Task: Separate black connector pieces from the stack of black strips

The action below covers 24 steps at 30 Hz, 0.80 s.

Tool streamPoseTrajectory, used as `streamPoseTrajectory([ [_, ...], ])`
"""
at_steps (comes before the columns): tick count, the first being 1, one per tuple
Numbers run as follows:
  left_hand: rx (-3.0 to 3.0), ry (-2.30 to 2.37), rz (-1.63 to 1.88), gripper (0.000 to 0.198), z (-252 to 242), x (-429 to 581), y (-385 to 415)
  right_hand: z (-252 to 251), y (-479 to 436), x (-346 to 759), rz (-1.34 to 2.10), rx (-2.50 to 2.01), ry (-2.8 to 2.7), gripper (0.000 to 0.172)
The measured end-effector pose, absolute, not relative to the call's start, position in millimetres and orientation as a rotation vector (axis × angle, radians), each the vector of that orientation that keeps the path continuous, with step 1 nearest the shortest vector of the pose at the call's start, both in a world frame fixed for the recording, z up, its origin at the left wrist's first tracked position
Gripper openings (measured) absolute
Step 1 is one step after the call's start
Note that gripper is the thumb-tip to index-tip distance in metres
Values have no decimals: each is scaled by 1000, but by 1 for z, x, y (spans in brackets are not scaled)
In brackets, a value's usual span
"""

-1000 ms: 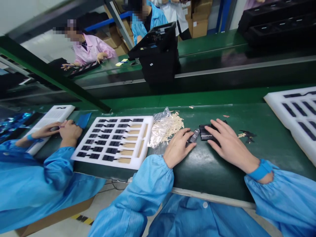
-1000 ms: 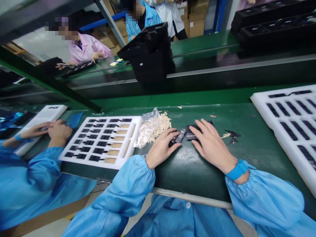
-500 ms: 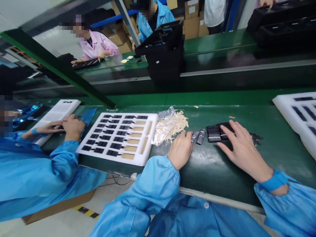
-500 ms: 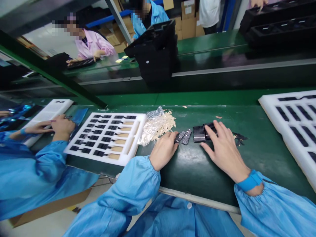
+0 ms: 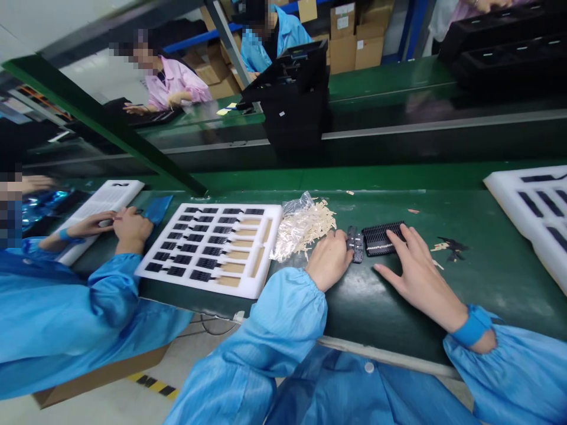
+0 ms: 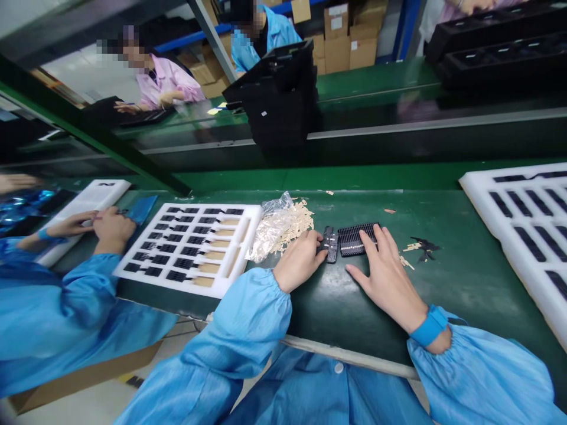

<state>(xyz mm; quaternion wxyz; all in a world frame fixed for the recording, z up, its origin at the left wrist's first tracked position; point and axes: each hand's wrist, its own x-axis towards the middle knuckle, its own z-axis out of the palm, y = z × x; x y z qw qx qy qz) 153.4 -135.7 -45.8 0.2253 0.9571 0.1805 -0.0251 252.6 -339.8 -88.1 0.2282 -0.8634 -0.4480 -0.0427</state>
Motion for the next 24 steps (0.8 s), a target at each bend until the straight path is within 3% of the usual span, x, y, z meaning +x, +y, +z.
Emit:
streamPoseTrajectory([
  [3,2568,452,50,29,-55,142,-140,-91,-332,250,-134,-2371,-1243,73],
  [9,2514,125,217,59,-67,128,-136,-93,-316,288,21,-2294,-1392,65],
  [14,2564,-18,225,39,-75,153,-137,-80,-299,342,266,-2251,-1558,67],
  [18,2529,30,272,34,-81,184,-148,-73,-292,367,271,-2263,-1576,70],
  [21,2451,58,306,26,-80,194,-151,-66,-298,365,122,-2209,-1505,61],
  [24,2408,45,399,15,-75,192,-139,-57,-309,343,-116,-2121,-1344,39],
])
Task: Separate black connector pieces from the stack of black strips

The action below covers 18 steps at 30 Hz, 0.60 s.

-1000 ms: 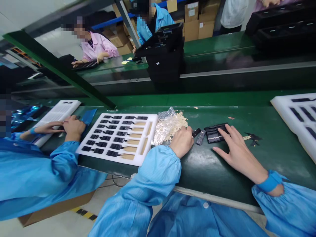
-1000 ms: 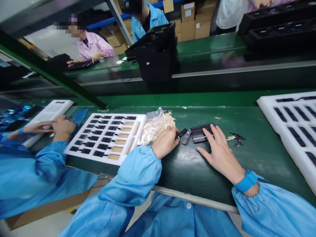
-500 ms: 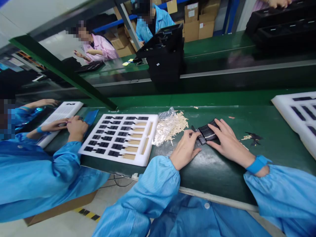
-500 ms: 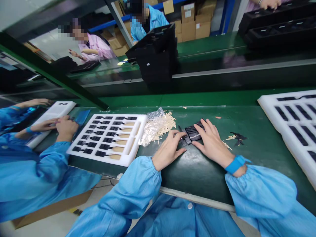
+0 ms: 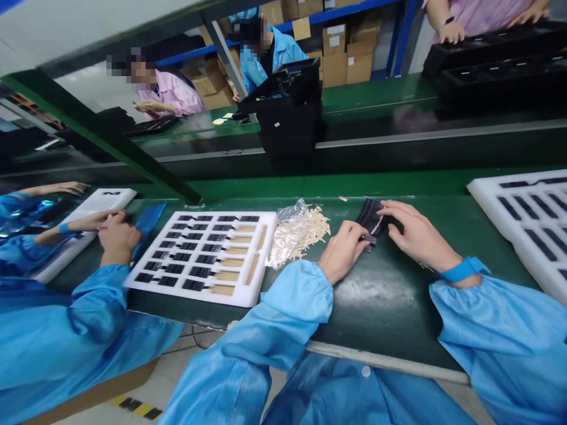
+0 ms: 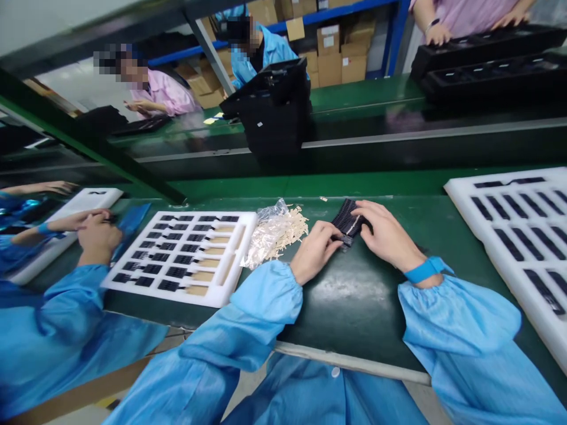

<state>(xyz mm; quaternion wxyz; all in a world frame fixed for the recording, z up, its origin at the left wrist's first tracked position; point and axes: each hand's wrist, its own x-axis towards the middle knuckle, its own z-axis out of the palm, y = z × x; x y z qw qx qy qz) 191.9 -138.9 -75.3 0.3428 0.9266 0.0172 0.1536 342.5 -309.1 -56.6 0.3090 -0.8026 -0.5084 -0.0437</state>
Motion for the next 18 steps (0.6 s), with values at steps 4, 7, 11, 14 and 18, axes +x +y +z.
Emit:
streamPoseTrajectory([
  [4,2433,100,518,12,-74,181,-114,-53,-318,305,-106,-2088,-1242,21],
  [7,2439,36,456,21,-78,173,-107,-60,-320,288,137,-2146,-1346,19],
  [11,2466,18,381,26,-84,171,-109,-71,-319,284,120,-2313,-1434,18],
  [14,2486,29,351,18,-85,172,-109,-73,-321,290,102,-2323,-1409,16],
  [18,2495,-136,264,16,-84,173,-104,-74,-324,299,185,-2268,-1372,11],
])
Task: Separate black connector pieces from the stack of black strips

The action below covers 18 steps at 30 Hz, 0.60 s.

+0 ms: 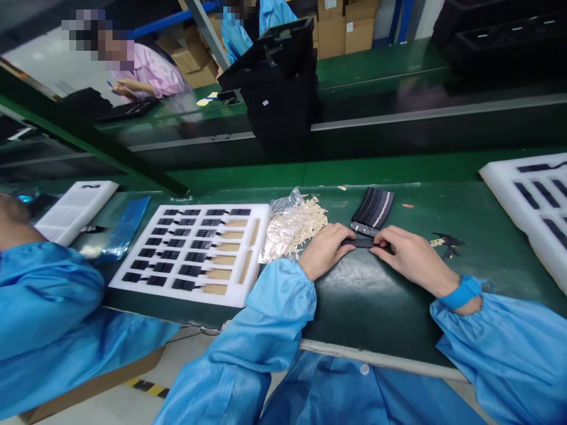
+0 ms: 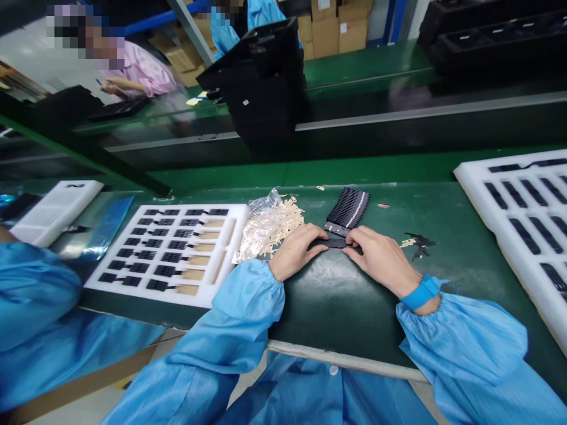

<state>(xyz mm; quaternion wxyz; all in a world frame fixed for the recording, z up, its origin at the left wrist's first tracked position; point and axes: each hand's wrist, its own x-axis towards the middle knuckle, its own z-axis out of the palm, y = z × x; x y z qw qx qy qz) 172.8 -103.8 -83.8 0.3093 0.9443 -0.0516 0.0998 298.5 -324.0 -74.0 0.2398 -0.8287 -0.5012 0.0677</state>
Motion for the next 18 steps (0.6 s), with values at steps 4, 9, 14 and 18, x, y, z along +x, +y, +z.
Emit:
streamPoseTrajectory([
  [4,2475,-142,237,20,-82,173,-102,-76,-327,303,242,-2257,-1358,17],
  [9,2332,-95,245,18,-77,173,-99,-77,-326,299,236,-2250,-1420,21],
  [14,1946,163,421,24,-70,174,-89,-79,-319,287,44,-2374,-1330,16],
  [18,1643,317,414,27,-71,178,-94,-83,-315,284,-104,-2480,-1225,17],
])
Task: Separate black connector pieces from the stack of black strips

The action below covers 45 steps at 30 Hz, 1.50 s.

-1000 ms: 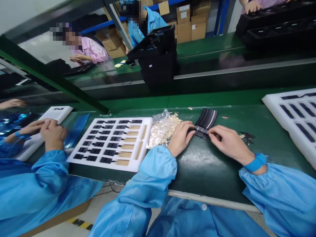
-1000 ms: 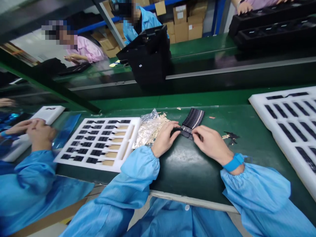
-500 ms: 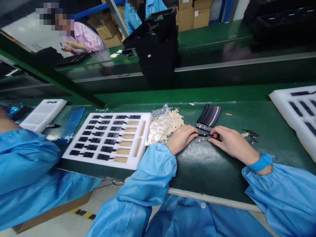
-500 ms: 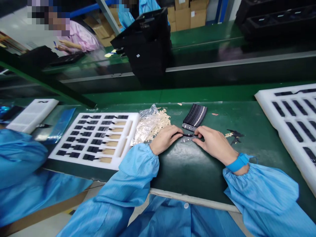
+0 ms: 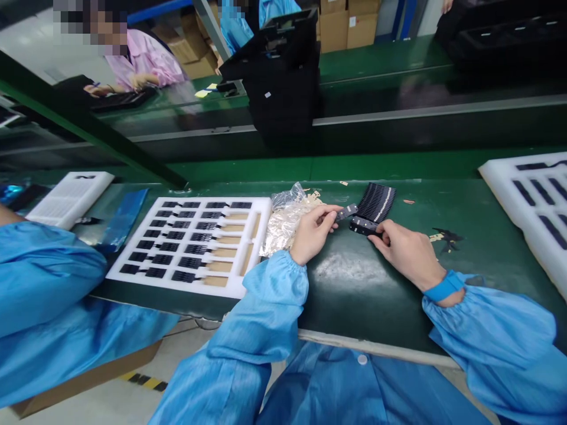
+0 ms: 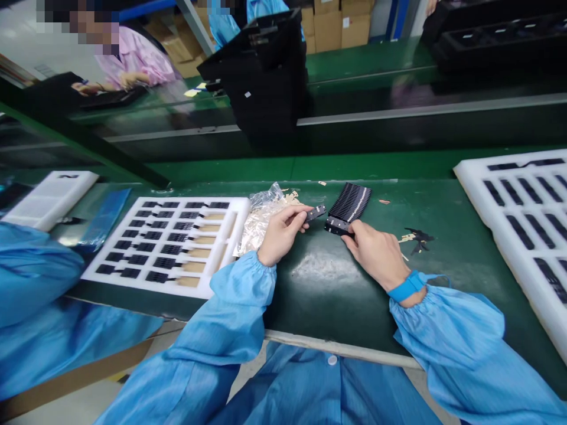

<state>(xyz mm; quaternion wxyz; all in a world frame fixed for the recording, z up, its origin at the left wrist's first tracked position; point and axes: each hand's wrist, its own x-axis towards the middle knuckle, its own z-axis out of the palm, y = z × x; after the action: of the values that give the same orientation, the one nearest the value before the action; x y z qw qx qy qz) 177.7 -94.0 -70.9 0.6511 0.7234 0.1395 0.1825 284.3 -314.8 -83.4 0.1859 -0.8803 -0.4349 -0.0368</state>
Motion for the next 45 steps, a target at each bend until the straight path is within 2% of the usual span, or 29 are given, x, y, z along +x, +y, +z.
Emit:
streamPoseTrajectory([
  [5,1468,371,304,23,-72,179,-107,-88,-315,289,-6,-2383,-1218,14],
  [10,1394,415,291,16,-71,180,-110,-93,-312,288,-137,-2425,-1179,12],
  [16,1233,435,169,11,-68,178,-117,-78,-314,289,-86,-2230,-1036,20],
  [22,1295,349,28,23,-70,175,-128,-52,-329,324,-225,-1956,-463,22],
  [26,1361,217,-102,28,-71,173,-133,-41,-342,343,-161,-1820,-342,26],
  [29,1332,162,-120,26,-69,172,-134,-33,-358,336,-12,-1904,-421,27],
  [33,1315,174,-90,24,-69,173,-135,-39,-387,311,150,-2243,-624,32],
  [37,1380,193,-47,20,-72,175,-135,-61,-406,290,14,-2488,-743,34],
  [45,1405,224,-37,9,-67,174,-135,-67,-396,276,20,-2522,-840,14],
])
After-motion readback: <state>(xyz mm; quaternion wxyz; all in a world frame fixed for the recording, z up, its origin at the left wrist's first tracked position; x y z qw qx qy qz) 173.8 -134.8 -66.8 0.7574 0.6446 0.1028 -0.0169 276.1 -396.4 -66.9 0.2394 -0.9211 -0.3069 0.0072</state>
